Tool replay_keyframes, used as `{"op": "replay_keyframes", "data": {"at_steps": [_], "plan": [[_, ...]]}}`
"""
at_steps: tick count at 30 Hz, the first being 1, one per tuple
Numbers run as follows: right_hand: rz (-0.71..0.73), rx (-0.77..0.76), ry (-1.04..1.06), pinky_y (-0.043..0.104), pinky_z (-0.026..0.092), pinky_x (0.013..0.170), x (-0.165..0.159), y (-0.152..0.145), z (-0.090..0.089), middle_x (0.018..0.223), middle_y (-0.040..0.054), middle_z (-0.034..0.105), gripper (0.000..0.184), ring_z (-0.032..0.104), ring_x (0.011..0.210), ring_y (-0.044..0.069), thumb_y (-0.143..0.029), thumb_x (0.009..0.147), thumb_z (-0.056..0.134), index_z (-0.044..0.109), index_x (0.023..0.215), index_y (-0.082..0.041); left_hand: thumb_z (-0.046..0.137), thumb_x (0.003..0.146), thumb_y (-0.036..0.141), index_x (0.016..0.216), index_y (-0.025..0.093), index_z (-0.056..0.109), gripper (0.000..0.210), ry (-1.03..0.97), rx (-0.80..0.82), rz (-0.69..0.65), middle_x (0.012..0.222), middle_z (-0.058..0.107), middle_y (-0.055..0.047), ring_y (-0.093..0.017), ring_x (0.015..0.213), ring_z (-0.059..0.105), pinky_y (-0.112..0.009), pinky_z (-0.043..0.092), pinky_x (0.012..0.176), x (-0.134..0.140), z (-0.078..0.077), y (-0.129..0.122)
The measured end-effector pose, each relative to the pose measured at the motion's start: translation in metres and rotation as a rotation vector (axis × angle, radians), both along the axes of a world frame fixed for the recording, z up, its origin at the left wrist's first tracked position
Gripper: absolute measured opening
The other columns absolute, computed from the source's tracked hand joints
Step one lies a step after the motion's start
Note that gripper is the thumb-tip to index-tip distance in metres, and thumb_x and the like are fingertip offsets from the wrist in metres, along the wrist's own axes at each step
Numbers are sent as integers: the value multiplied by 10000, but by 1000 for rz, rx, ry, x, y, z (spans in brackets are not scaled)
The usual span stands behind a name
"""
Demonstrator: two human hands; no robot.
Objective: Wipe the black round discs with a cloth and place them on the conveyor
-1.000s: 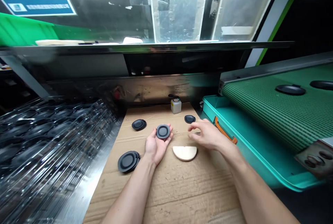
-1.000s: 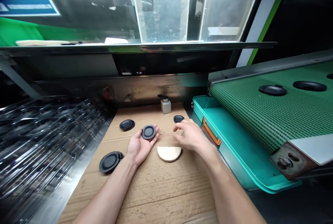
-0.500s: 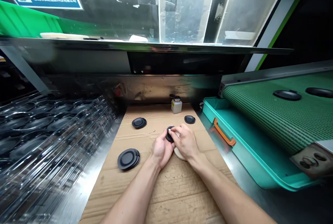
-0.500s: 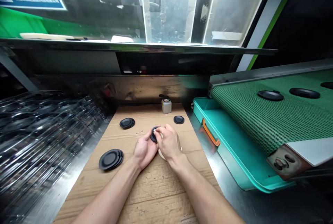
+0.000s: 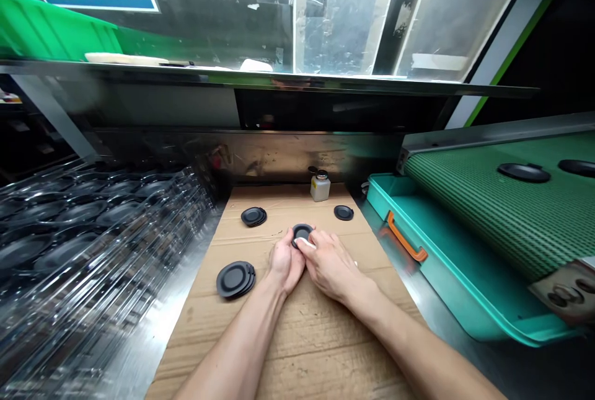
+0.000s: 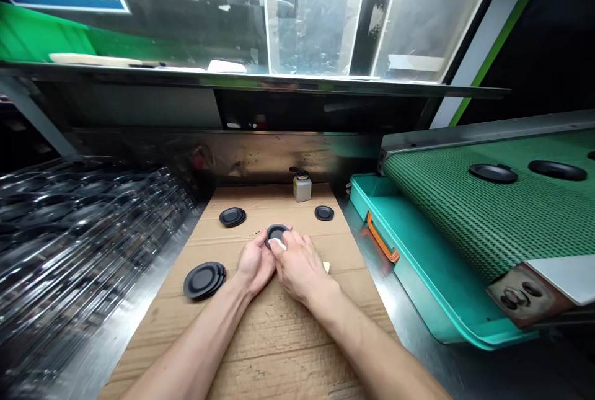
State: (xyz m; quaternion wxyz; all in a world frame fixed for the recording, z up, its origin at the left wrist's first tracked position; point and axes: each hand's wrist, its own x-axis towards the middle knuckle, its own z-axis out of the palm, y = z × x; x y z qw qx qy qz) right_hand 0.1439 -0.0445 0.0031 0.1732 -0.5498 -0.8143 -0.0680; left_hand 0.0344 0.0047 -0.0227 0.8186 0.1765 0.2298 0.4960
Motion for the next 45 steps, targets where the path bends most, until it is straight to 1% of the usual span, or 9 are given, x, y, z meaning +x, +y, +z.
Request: {"op": "replay_keyframes", "data": {"at_steps": [5, 10, 18, 23, 27, 31, 37, 41, 45], "plan": [[-154, -6, -22, 378, 319, 809, 5, -2, -1, 1091, 108, 542, 352, 447, 964, 242, -154, 874, 440, 528, 1213, -187, 420, 926, 261, 988, 80, 634, 287, 22, 13, 43, 1074, 676, -179, -251, 1061, 626, -406, 484, 976, 0, 0, 2], [21, -54, 62, 344, 323, 790, -8, -8, 2, 1043, 69, 534, 271, 443, 952, 220, -244, 920, 424, 548, 1160, -232, 423, 927, 301, 1007, 116, 637, 294, 3, -29, 4, 1125, 663, -160, -265, 1070, 626, -442, 477, 982, 1, 2, -3], [1, 57, -63, 383, 302, 810, -11, -6, 1, 1068, 92, 564, 304, 435, 1007, 242, -197, 944, 408, 521, 1225, -206, 432, 919, 309, 1120, 120, 614, 331, -41, -26, -33, 1195, 635, -167, -276, 1114, 605, -460, 452, 1011, -3, 2, 3], [-13, 42, -87, 384, 299, 794, -2, -6, -2, 1104, 87, 576, 322, 451, 1001, 235, -213, 962, 400, 502, 1266, -226, 381, 933, 294, 1166, 77, 595, 383, -4, -2, 48, 1180, 638, -194, -271, 1110, 608, -448, 475, 990, -10, 2, 7], [11, 52, -99, 383, 292, 810, -3, -6, 0, 1096, 88, 583, 316, 446, 1044, 243, -227, 969, 389, 505, 1263, -225, 354, 945, 327, 1129, 44, 608, 423, -3, 1, -26, 1159, 642, -217, -279, 1114, 605, -436, 488, 979, -10, 3, 5], [-41, 77, -93, 377, 288, 778, -1, -3, 2, 1166, 84, 569, 319, 458, 993, 233, -212, 958, 402, 504, 1258, -246, 332, 953, 285, 1112, 27, 599, 404, 18, 0, 50, 1170, 631, -232, -275, 1110, 608, -427, 506, 956, -12, 8, 7], [-70, 75, 10, 351, 291, 778, 18, 4, 3, 1053, 61, 600, 280, 479, 938, 212, -211, 943, 438, 553, 1195, -248, 390, 944, 281, 1052, 67, 615, 328, 61, 63, 54, 1180, 630, -211, -271, 1104, 606, -422, 521, 923, -9, 9, 2], [-91, 67, 97, 326, 304, 822, 32, 11, 5, 899, 51, 599, 240, 485, 890, 188, -236, 979, 382, 615, 1027, -205, 512, 900, 274, 1009, 118, 627, 222, 143, 150, 2, 1156, 647, -158, -268, 1099, 599, -438, 513, 917, 1, 7, -9], [-103, 108, 116, 307, 318, 814, 30, 14, 6, 883, 53, 575, 230, 467, 869, 184, -220, 968, 393, 615, 915, -188, 547, 887, 307, 1012, 139, 630, 226, 220, 213, -48, 1125, 656, -123, -243, 1077, 601, -387, 520, 884, 8, 5, -16]]}}
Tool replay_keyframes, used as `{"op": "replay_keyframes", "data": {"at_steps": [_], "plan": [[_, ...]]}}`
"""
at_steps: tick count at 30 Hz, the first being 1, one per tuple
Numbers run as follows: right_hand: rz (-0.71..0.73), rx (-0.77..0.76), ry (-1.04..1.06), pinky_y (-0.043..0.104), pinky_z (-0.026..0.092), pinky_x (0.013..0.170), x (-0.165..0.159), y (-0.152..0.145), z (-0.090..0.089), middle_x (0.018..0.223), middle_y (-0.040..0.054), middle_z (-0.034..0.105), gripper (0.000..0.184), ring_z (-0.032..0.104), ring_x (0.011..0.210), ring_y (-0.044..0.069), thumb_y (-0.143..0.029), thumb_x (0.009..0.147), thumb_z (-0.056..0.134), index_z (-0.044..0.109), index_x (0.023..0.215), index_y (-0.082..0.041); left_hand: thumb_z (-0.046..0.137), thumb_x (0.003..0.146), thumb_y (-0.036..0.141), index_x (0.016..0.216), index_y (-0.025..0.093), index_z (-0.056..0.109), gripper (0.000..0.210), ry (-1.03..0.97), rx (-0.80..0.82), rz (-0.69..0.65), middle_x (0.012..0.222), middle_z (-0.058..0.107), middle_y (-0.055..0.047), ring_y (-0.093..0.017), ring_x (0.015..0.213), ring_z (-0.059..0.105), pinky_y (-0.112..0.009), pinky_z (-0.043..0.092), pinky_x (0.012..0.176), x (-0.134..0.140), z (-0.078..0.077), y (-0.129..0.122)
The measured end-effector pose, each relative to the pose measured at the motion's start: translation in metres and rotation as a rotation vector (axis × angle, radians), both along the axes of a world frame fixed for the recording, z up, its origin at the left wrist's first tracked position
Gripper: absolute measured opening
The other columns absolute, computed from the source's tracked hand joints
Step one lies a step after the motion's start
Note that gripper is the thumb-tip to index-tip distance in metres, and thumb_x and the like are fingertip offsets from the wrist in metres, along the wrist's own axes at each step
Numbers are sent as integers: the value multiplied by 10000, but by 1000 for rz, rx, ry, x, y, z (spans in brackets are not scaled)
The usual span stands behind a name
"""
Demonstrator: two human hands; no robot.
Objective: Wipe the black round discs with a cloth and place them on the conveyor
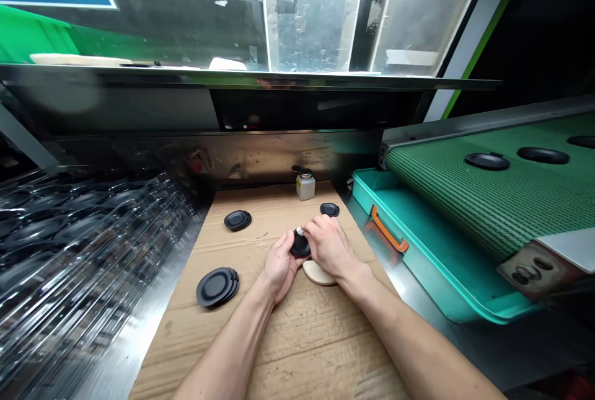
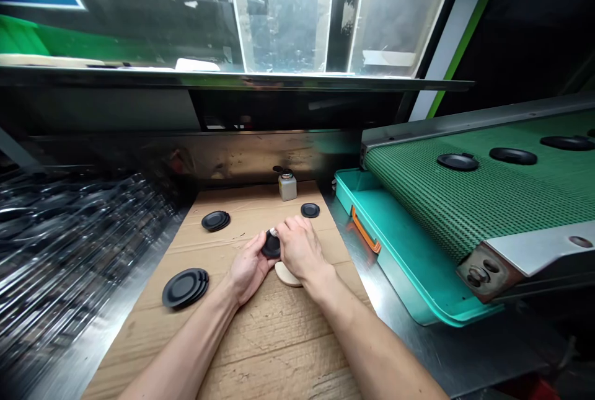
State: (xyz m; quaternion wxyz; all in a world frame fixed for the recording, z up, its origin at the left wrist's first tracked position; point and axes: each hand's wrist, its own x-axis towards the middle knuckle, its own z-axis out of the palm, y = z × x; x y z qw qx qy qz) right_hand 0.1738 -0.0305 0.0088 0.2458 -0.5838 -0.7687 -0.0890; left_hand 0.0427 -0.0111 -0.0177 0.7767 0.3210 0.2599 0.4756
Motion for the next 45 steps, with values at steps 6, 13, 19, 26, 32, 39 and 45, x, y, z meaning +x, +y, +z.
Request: {"op": "replay_keyframes", "data": {"at_steps": [6, 13, 19, 26, 32, 39, 45], "plan": [[31, -4, 2, 301, 321, 800, -10, -1, 2, 879, 48, 544, 227, 452, 861, 182, -215, 953, 406, 609, 855, -192, 591, 859, 297, 957, 159, 639, 175, 17, 24, -4, 1026, 682, -77, -209, 1012, 618, -323, 521, 832, 1, 0, -1], [-40, -20, 0, 319, 321, 800, -10, -4, 5, 873, 56, 553, 239, 460, 859, 191, -215, 947, 397, 614, 851, -188, 628, 832, 255, 961, 143, 656, 172, 16, 16, 16, 1000, 693, -78, -207, 972, 636, -317, 519, 831, 3, 1, -2], [-110, -5, 55, 321, 326, 820, -19, 1, 1, 872, 64, 569, 231, 476, 871, 197, -217, 935, 409, 621, 851, -181, 550, 884, 259, 1006, 145, 643, 191, -30, -22, 21, 1063, 682, -90, -209, 1014, 628, -340, 515, 881, 0, -1, 2], [125, -105, 138, 307, 332, 841, -27, -8, -9, 912, 33, 603, 135, 516, 887, 174, -219, 872, 505, 640, 870, -208, 525, 889, 235, 1061, 123, 639, 235, -130, -125, 46, 1060, 687, -113, -216, 1011, 642, -363, 495, 945, -3, -1, 8], [-52, -33, 105, 309, 327, 815, -20, -3, -5, 908, 46, 595, 150, 496, 879, 180, -205, 900, 455, 601, 870, -191, 526, 894, 211, 1002, 122, 656, 191, -121, -73, 65, 1049, 693, -98, -196, 998, 646, -340, 508, 933, 1, -4, 6], [4, -58, 81, 309, 325, 811, -19, 3, -6, 893, 39, 593, 156, 485, 878, 177, -195, 903, 458, 605, 850, -192, 517, 896, 191, 942, 123, 664, 169, -92, -80, 97, 982, 704, -94, -189, 959, 655, -336, 528, 897, 0, -5, 7], [19, -64, 50, 312, 326, 795, -13, 2, -2, 886, 30, 596, 185, 480, 887, 178, -224, 921, 455, 630, 862, -216, 491, 905, 182, 921, 119, 651, 173, -75, -85, 90, 944, 702, -94, -170, 870, 663, -327, 543, 851, 1, -6, 11]]}}
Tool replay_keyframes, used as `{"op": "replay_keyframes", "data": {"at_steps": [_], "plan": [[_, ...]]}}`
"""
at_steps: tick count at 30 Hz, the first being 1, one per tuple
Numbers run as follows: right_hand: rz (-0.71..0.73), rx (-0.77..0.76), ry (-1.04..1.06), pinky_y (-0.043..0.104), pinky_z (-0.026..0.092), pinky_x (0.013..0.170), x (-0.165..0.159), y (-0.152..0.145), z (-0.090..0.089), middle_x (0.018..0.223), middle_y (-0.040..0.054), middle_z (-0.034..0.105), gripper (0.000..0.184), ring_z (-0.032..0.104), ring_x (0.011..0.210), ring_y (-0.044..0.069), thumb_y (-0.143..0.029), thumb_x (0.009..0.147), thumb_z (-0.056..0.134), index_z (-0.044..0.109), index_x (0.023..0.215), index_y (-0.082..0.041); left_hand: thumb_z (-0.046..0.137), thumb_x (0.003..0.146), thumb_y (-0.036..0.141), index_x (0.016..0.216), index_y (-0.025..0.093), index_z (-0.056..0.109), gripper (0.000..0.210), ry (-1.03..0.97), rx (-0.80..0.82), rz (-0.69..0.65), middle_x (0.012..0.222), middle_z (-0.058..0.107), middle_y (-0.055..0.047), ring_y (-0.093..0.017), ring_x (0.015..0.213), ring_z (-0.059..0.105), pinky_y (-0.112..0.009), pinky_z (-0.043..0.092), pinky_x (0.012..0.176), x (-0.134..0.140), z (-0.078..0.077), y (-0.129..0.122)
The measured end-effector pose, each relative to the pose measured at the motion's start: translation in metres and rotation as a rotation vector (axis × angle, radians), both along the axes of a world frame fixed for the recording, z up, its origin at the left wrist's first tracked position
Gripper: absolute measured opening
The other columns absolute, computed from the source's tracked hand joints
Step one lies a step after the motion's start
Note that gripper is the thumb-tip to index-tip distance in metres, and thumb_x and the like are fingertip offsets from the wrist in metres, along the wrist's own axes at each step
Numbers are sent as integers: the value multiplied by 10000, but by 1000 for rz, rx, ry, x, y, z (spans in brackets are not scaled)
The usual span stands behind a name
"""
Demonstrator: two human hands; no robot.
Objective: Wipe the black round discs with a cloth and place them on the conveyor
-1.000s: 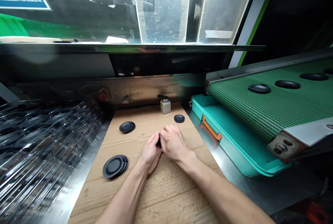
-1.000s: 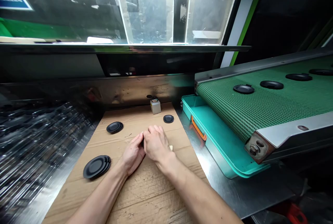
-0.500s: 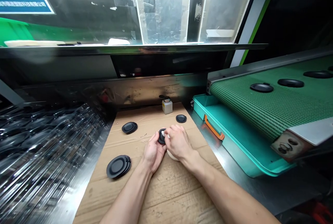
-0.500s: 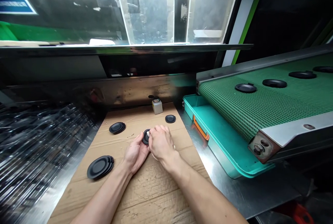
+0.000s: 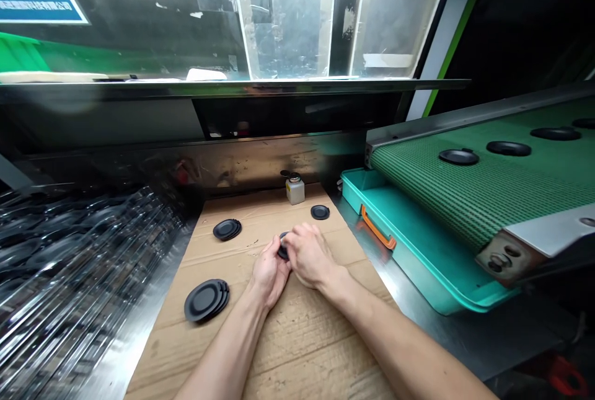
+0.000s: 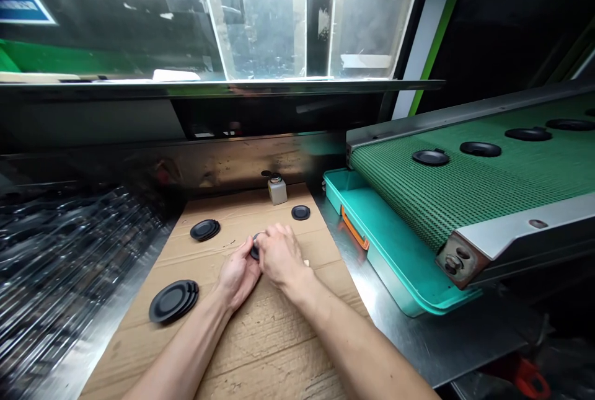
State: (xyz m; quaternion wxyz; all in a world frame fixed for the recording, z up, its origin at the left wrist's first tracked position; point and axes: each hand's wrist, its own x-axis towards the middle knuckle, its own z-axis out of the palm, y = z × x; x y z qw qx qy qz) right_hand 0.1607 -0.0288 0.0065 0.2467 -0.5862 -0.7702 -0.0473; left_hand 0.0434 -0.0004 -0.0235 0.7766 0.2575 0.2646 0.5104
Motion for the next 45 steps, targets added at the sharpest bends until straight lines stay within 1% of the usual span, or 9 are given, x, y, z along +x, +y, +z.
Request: {"op": "replay_keyframes", "data": {"at_steps": [5, 10, 15, 21, 24, 28, 31, 36, 45], "plan": [[-69, -23, -37, 322, 331, 826, 0, 0, 2, 895, 50, 607, 193, 489, 895, 186, -212, 920, 442, 626, 865, -193, 477, 914, 195, 949, 119, 641, 184, 10, -15, -17, 947, 698, -98, -161, 832, 662, -334, 553, 828, 1, 1, 0], [0, -83, -99, 330, 335, 804, 5, -5, 4, 904, 59, 641, 166, 522, 878, 194, -188, 869, 483, 648, 863, -193, 455, 915, 183, 931, 107, 636, 197, 26, -58, 22, 941, 706, -122, -180, 832, 675, -364, 563, 822, -1, 2, 3], [-291, -122, -67, 362, 324, 809, 35, -2, 4, 901, 92, 653, 226, 540, 918, 229, -225, 888, 466, 687, 876, -183, 382, 944, 259, 1036, 51, 600, 315, 12, -119, 35, 1165, 631, -242, -301, 1051, 639, -444, 556, 842, -12, 7, 8], [-158, -127, 18, 348, 327, 856, 45, -9, 15, 1007, 66, 604, 241, 502, 986, 207, -385, 905, 498, 688, 924, -239, 438, 926, 319, 1148, 91, 558, 341, -125, -169, -117, 1227, 592, -247, -305, 1104, 614, -403, 545, 843, -22, 16, 8], [37, -217, 18, 325, 351, 822, 40, -22, 23, 976, 34, 604, 199, 515, 953, 201, -413, 787, 642, 666, 924, -270, 574, 867, 341, 1151, 115, 565, 363, -21, -24, -37, 1188, 624, -218, -278, 1041, 643, -332, 536, 795, -22, 21, 4], [133, -445, -66, 278, 359, 702, 37, -32, 21, 857, 2, 642, 357, 567, 839, 202, -241, 559, 771, 632, 887, -264, 788, 650, 118, 1255, 209, 529, 664, 239, 330, 301, 1145, 662, -110, -210, 1073, 624, -291, 449, 953, -18, 30, -8], [81, -475, -18, 262, 345, 643, 39, -27, 16, 852, 10, 656, 340, 590, 802, 196, -290, 610, 725, 614, 929, -255, 822, 555, 58, 1293, 222, 521, 814, 397, 612, 471, 1214, 625, -91, -217, 1184, 553, -302, 345, 1082, -13, 35, -19], [11, -494, 33, 256, 332, 636, 44, -16, 16, 925, 43, 652, 333, 589, 845, 209, -360, 653, 675, 604, 948, -223, 783, 670, 189, 1411, 227, 328, 870, 793, 996, 605, 1317, 551, -109, -233, 1224, 522, -412, 380, 1089, -11, 30, -23], [200, -487, 136, 237, 300, 579, 19, -26, 14, 813, 5, 631, 220, 545, 703, 151, -333, 673, 657, 605, 845, -205, 715, 755, 239, 1443, 222, 240, 837, 933, 1104, 625, 1346, 530, -127, -228, 1245, 508, -415, 395, 1089, -15, 24, -22]]}}
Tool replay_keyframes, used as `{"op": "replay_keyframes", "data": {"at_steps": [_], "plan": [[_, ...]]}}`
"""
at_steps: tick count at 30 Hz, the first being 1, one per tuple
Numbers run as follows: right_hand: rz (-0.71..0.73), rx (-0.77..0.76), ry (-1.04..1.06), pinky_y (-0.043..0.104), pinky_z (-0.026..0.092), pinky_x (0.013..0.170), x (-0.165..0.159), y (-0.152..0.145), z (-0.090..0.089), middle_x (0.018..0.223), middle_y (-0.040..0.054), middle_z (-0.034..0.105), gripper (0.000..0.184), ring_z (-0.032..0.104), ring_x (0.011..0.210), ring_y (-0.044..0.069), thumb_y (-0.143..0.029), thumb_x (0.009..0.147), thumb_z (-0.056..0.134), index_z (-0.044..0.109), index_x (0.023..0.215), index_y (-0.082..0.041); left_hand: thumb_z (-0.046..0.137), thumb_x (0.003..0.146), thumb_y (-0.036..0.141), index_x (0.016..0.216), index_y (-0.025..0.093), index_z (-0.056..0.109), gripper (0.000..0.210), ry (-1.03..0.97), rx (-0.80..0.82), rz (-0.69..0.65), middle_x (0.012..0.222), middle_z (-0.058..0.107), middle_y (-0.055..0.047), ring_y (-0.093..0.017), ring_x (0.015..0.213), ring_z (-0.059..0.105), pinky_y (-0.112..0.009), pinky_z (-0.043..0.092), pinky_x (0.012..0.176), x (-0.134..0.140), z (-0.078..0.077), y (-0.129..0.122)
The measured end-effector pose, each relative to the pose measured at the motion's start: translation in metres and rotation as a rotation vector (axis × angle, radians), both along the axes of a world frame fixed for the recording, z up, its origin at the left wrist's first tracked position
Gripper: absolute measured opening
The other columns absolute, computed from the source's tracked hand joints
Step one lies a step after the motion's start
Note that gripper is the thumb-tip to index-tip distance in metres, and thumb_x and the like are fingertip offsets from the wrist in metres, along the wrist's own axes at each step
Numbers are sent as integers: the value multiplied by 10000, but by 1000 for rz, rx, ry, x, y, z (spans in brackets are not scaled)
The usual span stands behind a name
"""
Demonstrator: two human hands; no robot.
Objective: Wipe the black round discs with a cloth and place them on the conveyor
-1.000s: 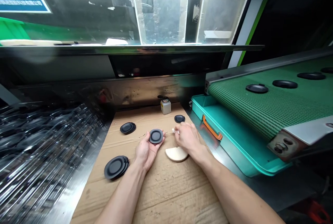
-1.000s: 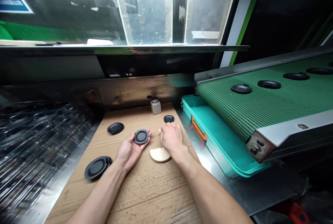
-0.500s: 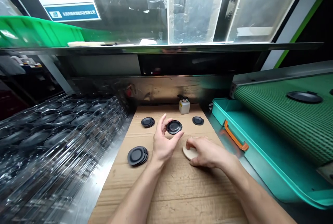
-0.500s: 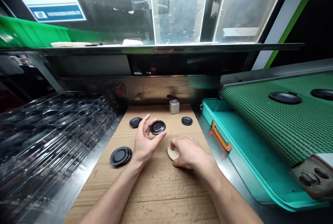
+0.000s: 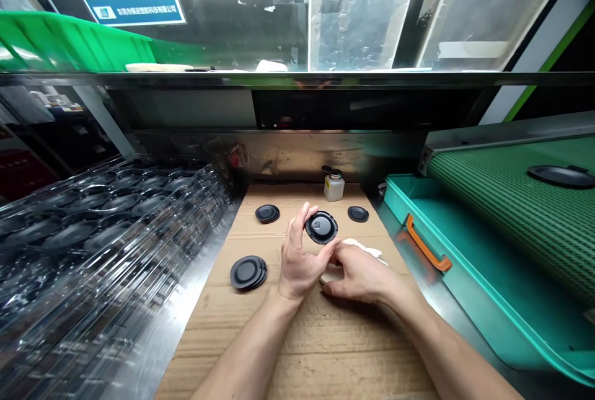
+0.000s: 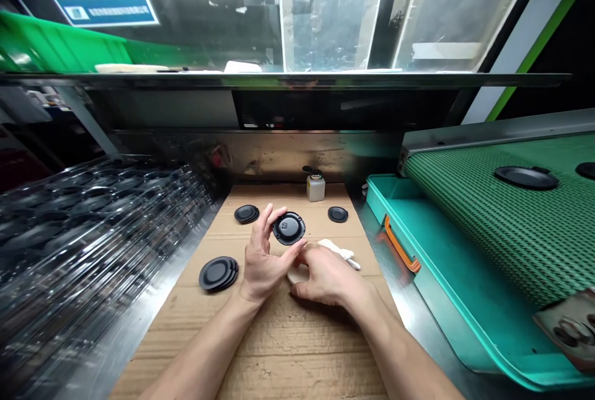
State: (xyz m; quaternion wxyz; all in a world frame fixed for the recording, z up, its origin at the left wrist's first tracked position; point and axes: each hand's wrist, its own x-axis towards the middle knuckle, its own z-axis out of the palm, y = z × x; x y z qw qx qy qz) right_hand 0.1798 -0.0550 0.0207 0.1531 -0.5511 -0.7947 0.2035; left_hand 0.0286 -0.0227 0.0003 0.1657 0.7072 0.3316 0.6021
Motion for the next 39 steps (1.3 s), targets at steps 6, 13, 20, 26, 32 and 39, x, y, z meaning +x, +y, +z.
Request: {"op": "replay_keyframes", "data": {"at_steps": [6, 13, 20, 26, 32, 39], "plan": [[-189, 155, 4, 257, 359, 697, 12, 18, -19, 944, 45, 632, 251, 569, 870, 198, -357, 743, 609, 605, 937, -198, 659, 803, 316, 1305, 219, 432, 559, 80, -7, 17, 1276, 575, -102, -216, 1184, 542, -371, 424, 1030, -4, 2, 1], [-334, 388, 39, 308, 397, 792, 17, 36, -52, 925, 43, 623, 247, 563, 906, 220, -381, 773, 560, 606, 948, -212, 397, 904, 513, 1079, 209, 535, 377, 546, -529, 232, 897, 670, -92, -245, 828, 648, -364, 485, 742, -19, -7, 13], [-334, 432, 81, 320, 402, 782, 16, 40, -62, 935, 41, 620, 258, 558, 911, 230, -418, 773, 565, 595, 937, -222, 441, 829, 599, 1238, 187, 510, 585, 841, -470, 346, 1189, 527, -166, -323, 1125, 507, -392, 454, 849, -19, -7, 3], [-352, 435, 81, 322, 382, 805, 14, 40, -61, 921, 46, 609, 252, 550, 907, 226, -412, 778, 565, 596, 935, -218, 613, 731, 509, 1160, 175, 579, 544, 887, -441, 286, 1148, 577, -147, -301, 1116, 519, -365, 414, 941, -34, 3, 19], [-388, 449, 85, 312, 339, 812, 12, 37, -57, 901, 35, 603, 190, 529, 902, 209, -364, 789, 559, 594, 909, -221, 647, 701, 397, 1334, 122, 447, 718, 922, -542, 478, 1272, 556, -172, -301, 1156, 534, -356, 391, 976, -94, 41, 95], [-396, 406, 118, 321, 322, 839, 13, 35, -52, 940, 50, 596, 240, 505, 947, 221, -384, 782, 577, 598, 957, -220, 702, 637, 422, 1302, 83, 506, 771, 1063, -686, 286, 1240, 621, -154, -255, 1081, 612, -274, 452, 907, -106, 43, 146]]}}
